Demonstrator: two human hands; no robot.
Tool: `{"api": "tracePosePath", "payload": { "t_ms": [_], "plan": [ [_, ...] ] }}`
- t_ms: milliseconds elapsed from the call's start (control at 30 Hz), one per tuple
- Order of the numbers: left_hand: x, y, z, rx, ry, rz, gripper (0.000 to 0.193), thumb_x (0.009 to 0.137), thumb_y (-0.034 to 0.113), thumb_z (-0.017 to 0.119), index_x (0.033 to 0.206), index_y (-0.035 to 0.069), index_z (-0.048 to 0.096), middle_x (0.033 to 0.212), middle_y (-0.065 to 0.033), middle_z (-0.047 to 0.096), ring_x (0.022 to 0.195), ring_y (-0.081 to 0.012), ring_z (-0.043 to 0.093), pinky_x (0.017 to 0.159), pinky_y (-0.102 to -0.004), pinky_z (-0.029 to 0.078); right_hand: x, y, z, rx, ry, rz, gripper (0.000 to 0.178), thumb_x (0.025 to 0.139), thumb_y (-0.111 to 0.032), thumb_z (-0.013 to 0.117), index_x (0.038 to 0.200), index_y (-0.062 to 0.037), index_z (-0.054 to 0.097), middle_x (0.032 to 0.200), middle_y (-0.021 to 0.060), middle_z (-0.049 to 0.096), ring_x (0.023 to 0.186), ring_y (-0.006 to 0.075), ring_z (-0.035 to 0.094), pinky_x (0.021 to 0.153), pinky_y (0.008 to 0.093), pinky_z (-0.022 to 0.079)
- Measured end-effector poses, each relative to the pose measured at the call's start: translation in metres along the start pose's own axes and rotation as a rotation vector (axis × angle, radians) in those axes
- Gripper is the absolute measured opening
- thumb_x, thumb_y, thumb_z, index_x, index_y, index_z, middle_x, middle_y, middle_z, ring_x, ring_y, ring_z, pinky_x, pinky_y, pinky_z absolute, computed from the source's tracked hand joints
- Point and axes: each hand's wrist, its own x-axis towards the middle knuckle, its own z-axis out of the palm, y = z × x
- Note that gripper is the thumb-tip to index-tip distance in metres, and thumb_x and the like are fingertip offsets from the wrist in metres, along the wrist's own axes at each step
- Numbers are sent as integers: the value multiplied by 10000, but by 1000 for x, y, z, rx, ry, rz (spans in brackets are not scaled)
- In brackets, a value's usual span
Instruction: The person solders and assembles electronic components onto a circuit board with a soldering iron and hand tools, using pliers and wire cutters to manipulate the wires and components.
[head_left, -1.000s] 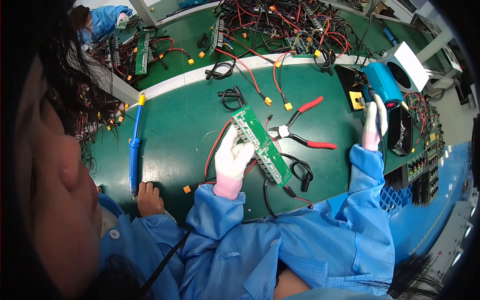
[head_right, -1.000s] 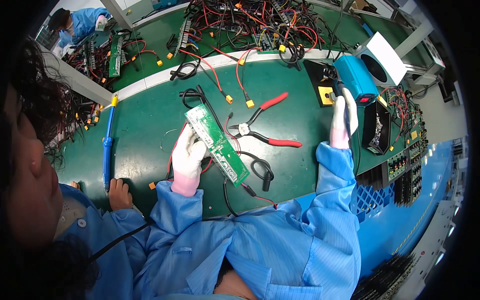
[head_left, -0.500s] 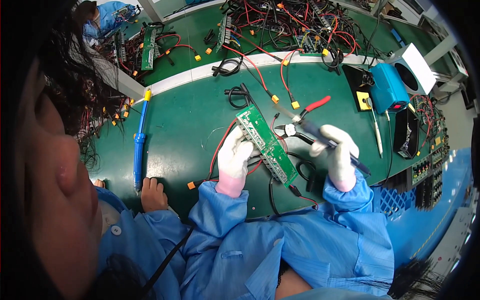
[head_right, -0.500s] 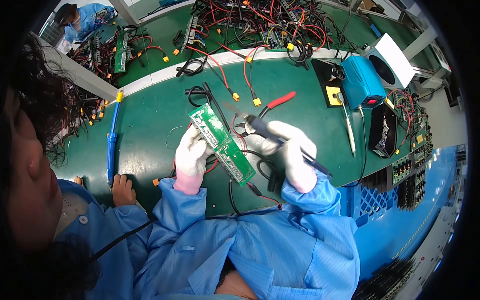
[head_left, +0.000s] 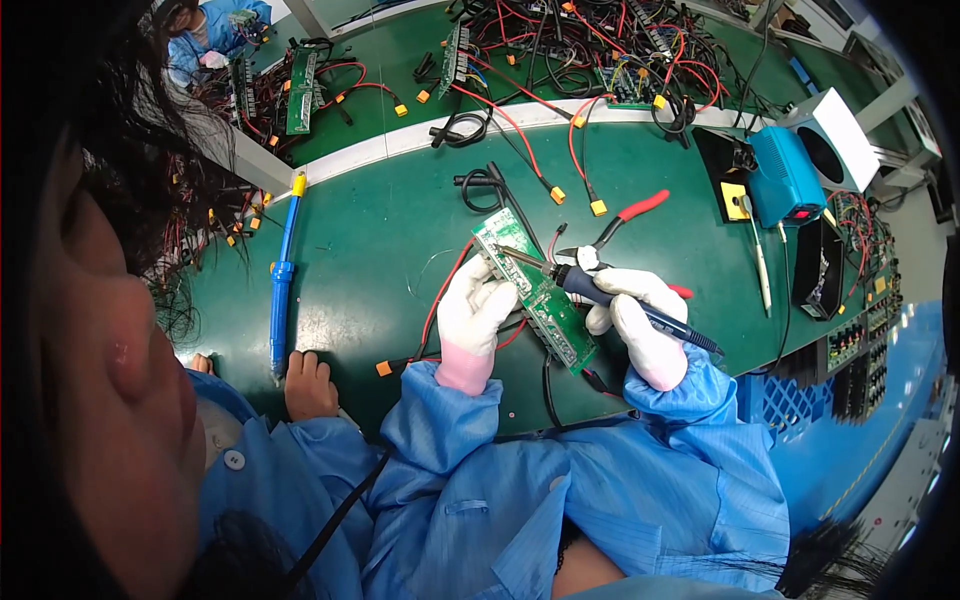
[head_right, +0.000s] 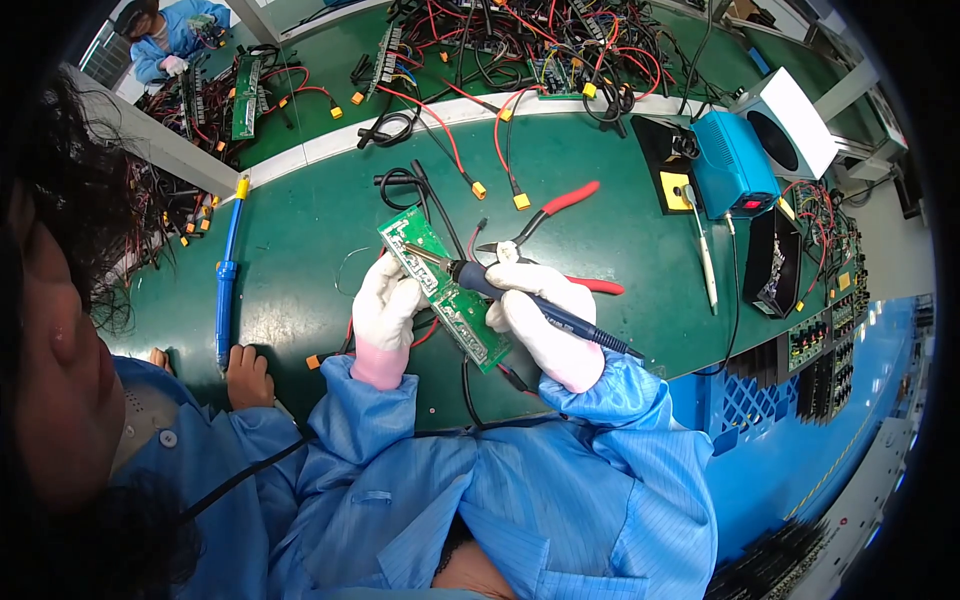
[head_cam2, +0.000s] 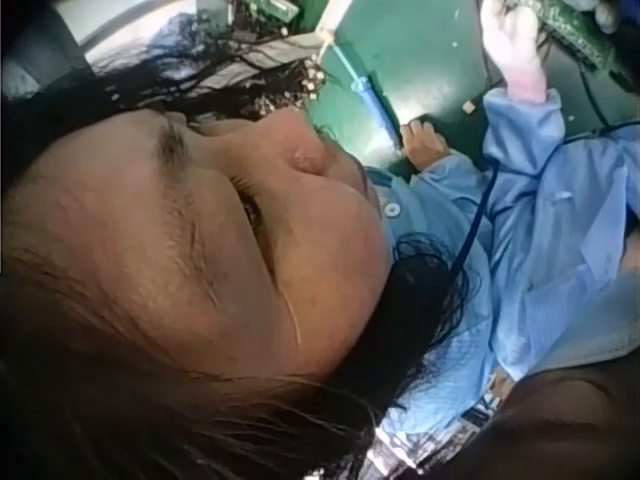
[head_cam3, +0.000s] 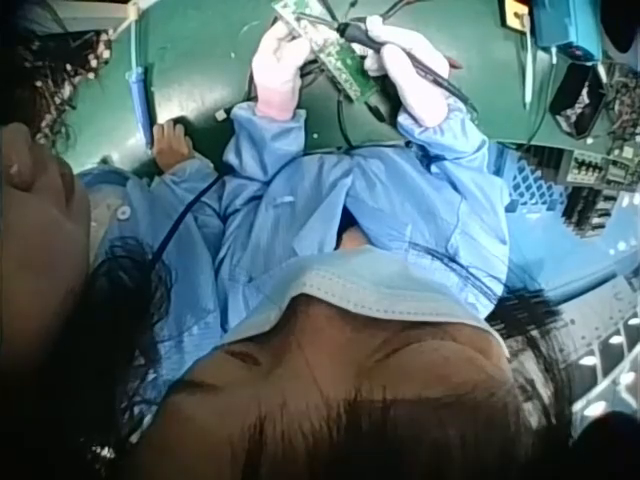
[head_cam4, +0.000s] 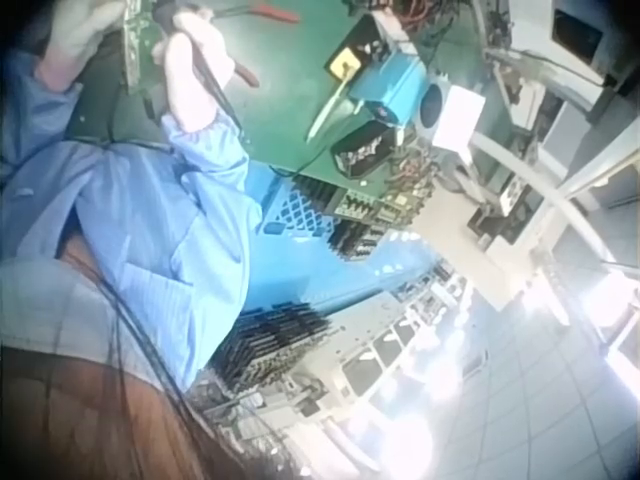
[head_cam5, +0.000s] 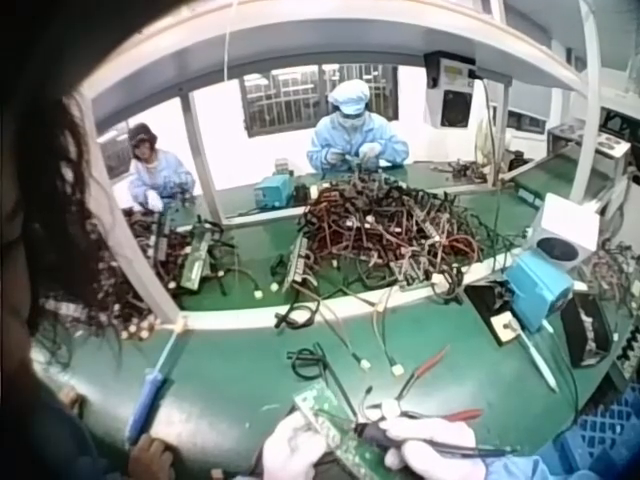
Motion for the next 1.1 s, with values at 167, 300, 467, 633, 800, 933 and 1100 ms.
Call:
{"api": "tracePosePath", "payload": {
  "t_ms": [167,300,467,633,800,933,1100],
  "plan": [
    [0,-2,-1,-4,15,12,511,853,55,577,1315,-79,405,1163,-200,583,930,-215,623,799,-280,525,0,0,1,2,18,10,297,957,-155,509,1169,53,529,985,226,644,668,155,596,613,243,508],
    [1,-3,-3,4,7,9,497,854,44,563,1310,-79,409,1158,-198,587,921,-213,625,793,-276,525,2,0,2,11,39,48,299,960,-160,503,1171,52,523,965,226,648,656,153,596,603,242,508],
    [3,-6,-6,-20,30,-7,478,854,25,547,1303,-79,417,1148,-194,594,911,-206,627,785,-267,524,7,-7,5,22,69,164,301,964,-167,497,1171,50,518,925,223,655,635,151,595,598,241,506],
    [3,-3,-5,-31,12,-40,464,855,10,529,1298,-79,422,1146,-192,597,912,-203,628,787,-265,525,7,-5,5,23,80,156,302,967,-174,494,1171,49,514,905,222,658,620,151,592,594,239,505],
    [1,1,-3,-47,-2,-32,459,854,-2,521,1297,-75,425,1145,-192,597,913,-202,629,791,-264,526,5,-3,4,29,94,147,302,969,-174,490,1168,51,514,846,204,657,614,156,592,589,238,504],
    [0,-1,-4,-44,23,-32,459,850,-15,517,1296,-75,427,1148,-195,594,925,-206,628,797,-266,526,2,1,3,28,109,124,297,971,-171,481,1161,55,518,776,184,647,600,162,590,578,239,502],
    [-1,2,-1,-46,38,-40,454,845,-26,514,1290,-73,436,1155,-192,588,943,-212,625,806,-272,525,3,-1,7,63,135,100,295,971,-162,473,1157,62,519,714,157,628,582,167,586,564,239,499]
  ]
}}
